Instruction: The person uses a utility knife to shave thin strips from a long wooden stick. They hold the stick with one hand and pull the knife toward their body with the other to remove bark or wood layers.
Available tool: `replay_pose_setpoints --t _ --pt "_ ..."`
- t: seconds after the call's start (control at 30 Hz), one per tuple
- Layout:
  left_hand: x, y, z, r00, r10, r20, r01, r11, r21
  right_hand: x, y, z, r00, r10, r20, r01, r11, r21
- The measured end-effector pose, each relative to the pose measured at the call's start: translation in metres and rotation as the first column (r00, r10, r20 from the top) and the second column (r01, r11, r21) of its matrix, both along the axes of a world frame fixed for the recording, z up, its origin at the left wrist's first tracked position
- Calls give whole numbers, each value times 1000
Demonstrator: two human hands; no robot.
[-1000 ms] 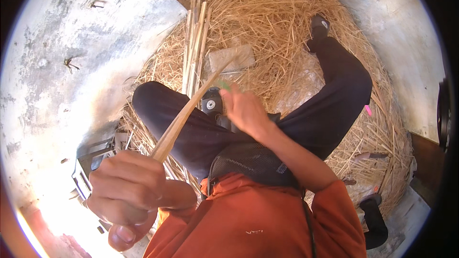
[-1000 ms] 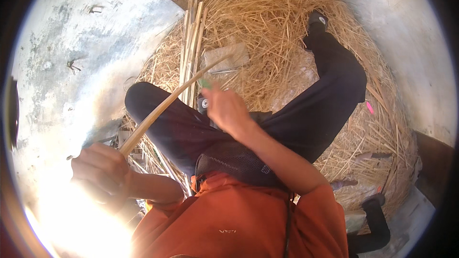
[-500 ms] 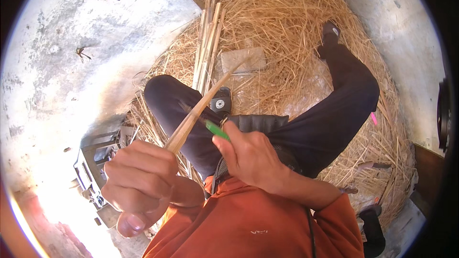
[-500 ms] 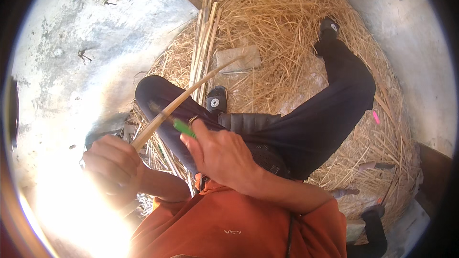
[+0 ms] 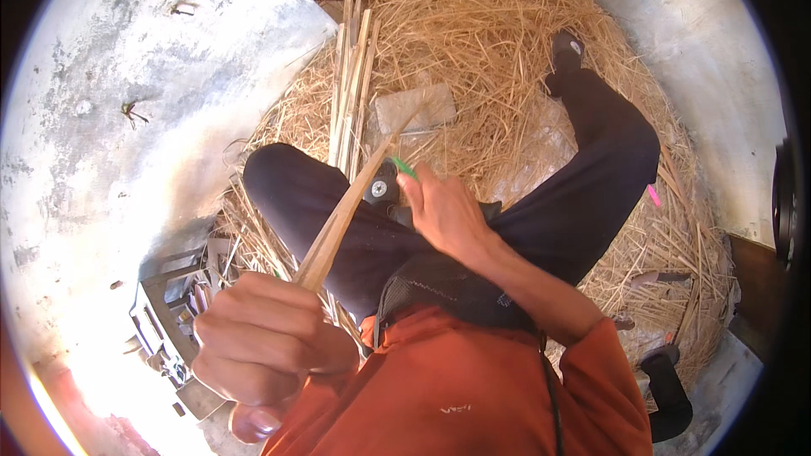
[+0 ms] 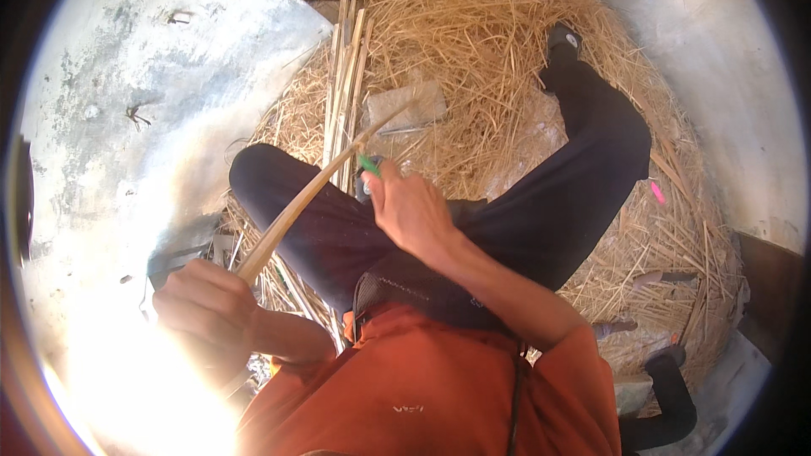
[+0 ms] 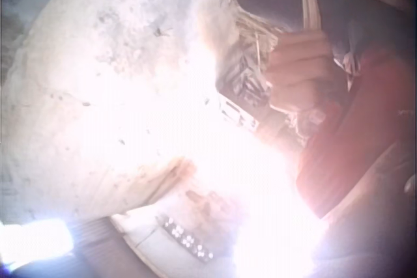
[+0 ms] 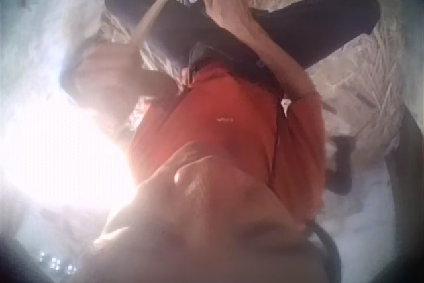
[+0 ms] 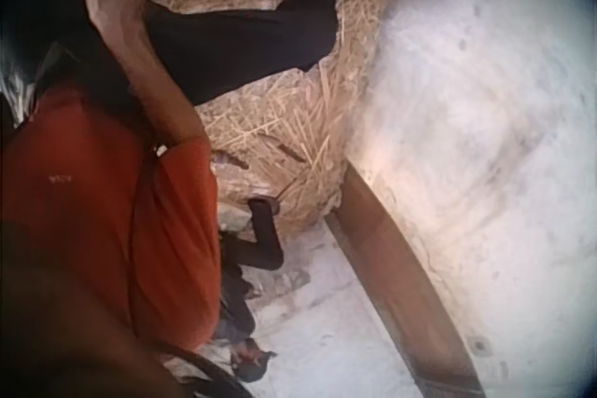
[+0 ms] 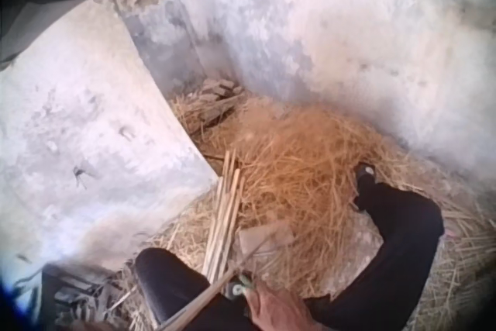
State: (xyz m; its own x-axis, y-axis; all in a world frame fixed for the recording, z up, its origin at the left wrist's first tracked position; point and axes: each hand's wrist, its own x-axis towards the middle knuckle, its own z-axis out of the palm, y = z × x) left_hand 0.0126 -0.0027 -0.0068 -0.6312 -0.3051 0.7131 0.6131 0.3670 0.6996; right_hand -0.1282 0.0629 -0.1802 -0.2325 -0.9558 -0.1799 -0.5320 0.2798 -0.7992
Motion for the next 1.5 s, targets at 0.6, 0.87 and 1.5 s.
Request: replay_pose_setpoints --t 0.6,0.87,1.5 --pt "20 0 0 945 312 -97 -292 940 178 -15 -21 -47 986 -9 -164 16 999 38" --pt "27 -14 1 950 270 -154 -238 951 199 -35 -4 -45 978 -200 -62 201 980 7" --pt "10 -18 6 775 621 -119 -538 747 389 -36 -44 -43 986 -80 148 75 996 40"
